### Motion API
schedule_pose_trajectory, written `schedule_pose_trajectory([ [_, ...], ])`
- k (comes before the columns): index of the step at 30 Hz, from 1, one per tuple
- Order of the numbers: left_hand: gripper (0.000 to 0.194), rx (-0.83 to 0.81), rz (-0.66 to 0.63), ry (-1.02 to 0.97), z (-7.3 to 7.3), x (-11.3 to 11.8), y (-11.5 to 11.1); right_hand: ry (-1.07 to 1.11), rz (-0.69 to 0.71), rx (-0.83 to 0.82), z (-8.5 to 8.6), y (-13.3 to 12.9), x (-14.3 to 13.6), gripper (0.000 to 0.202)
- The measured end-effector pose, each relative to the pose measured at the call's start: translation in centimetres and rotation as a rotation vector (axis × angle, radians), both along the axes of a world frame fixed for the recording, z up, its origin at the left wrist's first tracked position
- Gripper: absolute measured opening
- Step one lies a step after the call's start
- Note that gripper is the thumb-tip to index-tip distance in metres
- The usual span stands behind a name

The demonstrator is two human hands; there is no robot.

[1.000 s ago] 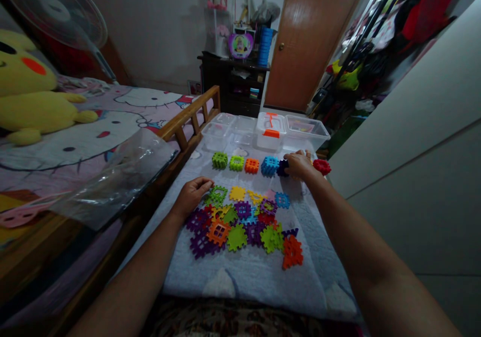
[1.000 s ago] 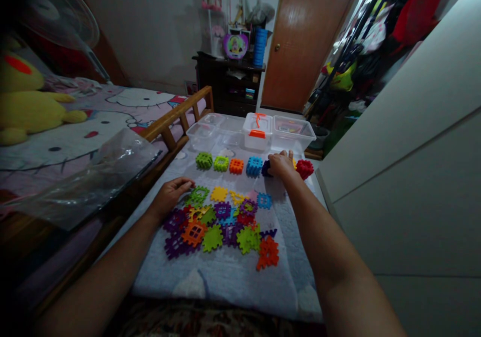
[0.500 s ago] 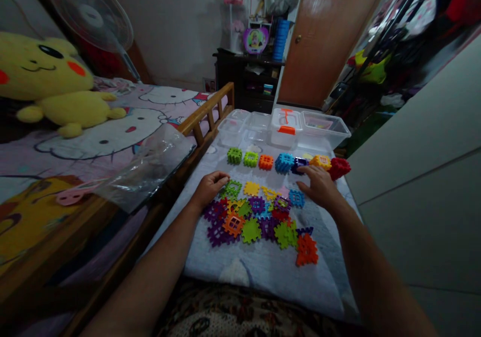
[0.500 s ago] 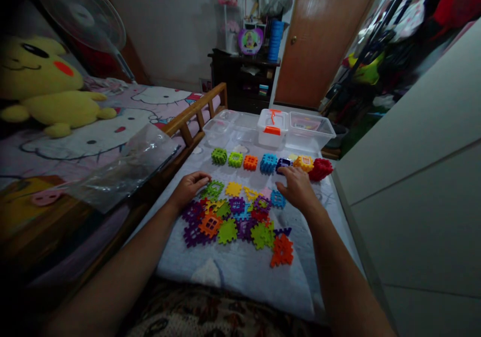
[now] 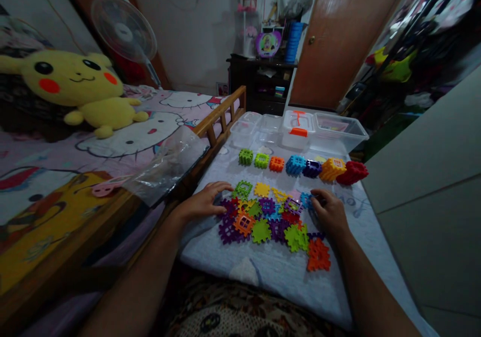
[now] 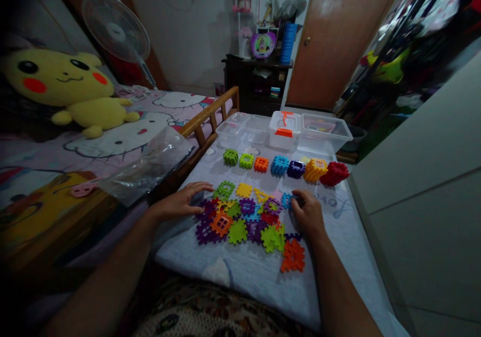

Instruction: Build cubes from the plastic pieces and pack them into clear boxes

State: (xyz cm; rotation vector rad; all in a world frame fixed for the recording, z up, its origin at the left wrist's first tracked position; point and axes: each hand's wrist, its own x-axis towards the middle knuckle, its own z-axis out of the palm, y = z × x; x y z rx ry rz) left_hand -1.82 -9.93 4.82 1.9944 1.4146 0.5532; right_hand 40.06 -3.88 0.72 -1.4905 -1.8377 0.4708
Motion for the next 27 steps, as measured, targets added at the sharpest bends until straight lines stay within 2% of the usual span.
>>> schedule_pose_trajectory([
  [3,0.078,0.014,-0.040,0.096,-1.0,-0.1,-1.0,0.019,-0.016,0.007,-0.3,0.0,-0.1,0.028],
  [5,0.079,0.016,-0.034,0.125,-1.4,0.4,-1.4,0.026,-0.022,0.007,-0.4,0.0,0.0,0.028],
  [12,0.042,0.062,0.091,0.048,-1.1,3.1,-0.8,0.025,-0.021,0.001,-0.5,0.1,0.1,0.028],
  [20,0.020,0.164,0.267,0.011,-1.7,4.6,0.9,0.031,-0.034,0.001,-0.5,0.2,0.1,0.027],
  [24,0.028,0.357,0.327,0.069,-2.3,4.2,1.4,0.033,-0.031,0.002,-0.5,0.2,0.2,0.027],
  [27,0.042,0.349,0.279,0.152,-3.2,3.4,1.5,0.029,-0.026,0.002,-0.6,0.2,0.3,0.026],
])
